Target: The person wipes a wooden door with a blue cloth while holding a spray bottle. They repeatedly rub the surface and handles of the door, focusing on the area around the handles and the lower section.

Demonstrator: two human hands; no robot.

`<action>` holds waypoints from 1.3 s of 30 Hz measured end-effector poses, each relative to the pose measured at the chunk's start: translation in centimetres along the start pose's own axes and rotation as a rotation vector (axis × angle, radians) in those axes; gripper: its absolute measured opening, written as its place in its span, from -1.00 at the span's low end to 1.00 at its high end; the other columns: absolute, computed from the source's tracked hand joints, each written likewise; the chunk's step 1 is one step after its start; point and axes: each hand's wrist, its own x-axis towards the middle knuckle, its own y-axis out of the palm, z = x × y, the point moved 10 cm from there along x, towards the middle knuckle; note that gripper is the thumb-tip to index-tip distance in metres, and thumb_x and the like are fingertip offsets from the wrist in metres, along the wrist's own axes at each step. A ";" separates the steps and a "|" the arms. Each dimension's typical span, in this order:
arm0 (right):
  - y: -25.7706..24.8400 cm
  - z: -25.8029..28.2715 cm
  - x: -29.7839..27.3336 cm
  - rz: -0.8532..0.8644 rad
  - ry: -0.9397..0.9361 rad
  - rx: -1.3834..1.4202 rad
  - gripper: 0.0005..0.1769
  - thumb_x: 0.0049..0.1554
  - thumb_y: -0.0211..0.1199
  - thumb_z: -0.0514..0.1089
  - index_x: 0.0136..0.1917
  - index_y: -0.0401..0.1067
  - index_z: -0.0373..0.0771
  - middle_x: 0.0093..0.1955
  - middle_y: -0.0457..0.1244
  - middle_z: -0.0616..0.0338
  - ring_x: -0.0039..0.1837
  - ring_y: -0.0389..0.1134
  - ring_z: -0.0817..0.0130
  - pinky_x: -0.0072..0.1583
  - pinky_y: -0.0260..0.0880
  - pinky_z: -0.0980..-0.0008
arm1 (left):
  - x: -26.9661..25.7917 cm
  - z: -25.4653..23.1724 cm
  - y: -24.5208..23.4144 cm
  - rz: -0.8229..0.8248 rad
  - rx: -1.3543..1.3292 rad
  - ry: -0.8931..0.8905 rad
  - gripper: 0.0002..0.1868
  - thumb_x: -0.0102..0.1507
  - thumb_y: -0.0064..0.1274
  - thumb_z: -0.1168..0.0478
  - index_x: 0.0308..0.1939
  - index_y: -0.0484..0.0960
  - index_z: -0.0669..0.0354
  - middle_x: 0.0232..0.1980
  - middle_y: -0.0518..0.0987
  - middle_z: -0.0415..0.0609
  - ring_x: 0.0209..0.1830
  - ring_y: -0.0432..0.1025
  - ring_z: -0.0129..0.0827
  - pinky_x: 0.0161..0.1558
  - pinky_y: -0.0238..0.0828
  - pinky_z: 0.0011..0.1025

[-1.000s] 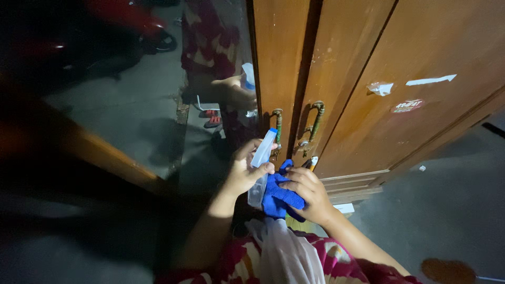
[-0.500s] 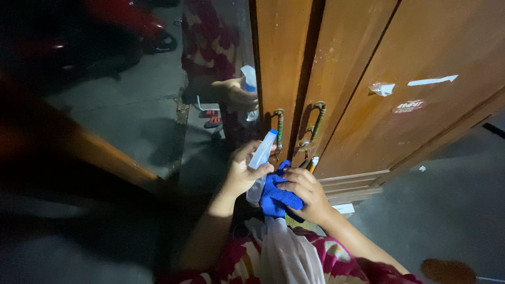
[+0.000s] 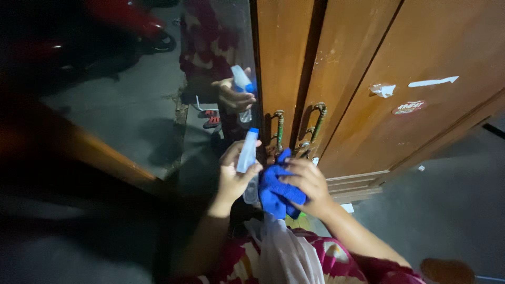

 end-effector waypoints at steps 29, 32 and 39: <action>4.3 -4.9 -0.8 -0.243 0.049 -0.274 -0.53 -0.09 0.51 -0.26 0.09 0.47 -0.21 0.11 0.24 -0.02 0.18 0.31 -0.10 0.20 0.37 -0.01 | -4.5 3.3 -7.0 -0.190 0.022 -0.097 -0.50 0.24 0.18 0.42 0.25 0.43 0.32 0.17 0.60 0.01 -0.23 0.52 -0.49 -0.12 0.51 -0.45; 4.9 -5.0 -1.4 -0.091 0.162 -0.227 -0.51 -0.17 0.48 -0.26 0.07 0.49 -0.22 0.07 0.28 -0.05 0.15 0.33 -0.09 0.14 0.38 0.03 | -4.4 3.5 -6.9 -0.174 0.028 -0.093 -0.49 0.24 0.18 0.43 0.26 0.43 0.33 0.19 0.58 0.01 -0.22 0.51 -0.49 -0.11 0.49 -0.46; 0.4 -1.3 1.8 -0.286 -0.103 -0.217 -0.55 -0.08 0.46 -0.19 0.10 0.45 -0.19 0.21 0.28 -0.02 0.29 0.29 -0.08 0.34 0.36 -0.08 | -4.4 5.8 -6.0 -0.148 0.010 -0.155 -0.53 0.22 0.19 0.42 0.20 0.42 0.32 0.05 0.58 -0.06 -0.22 0.53 -0.51 -0.09 0.53 -0.45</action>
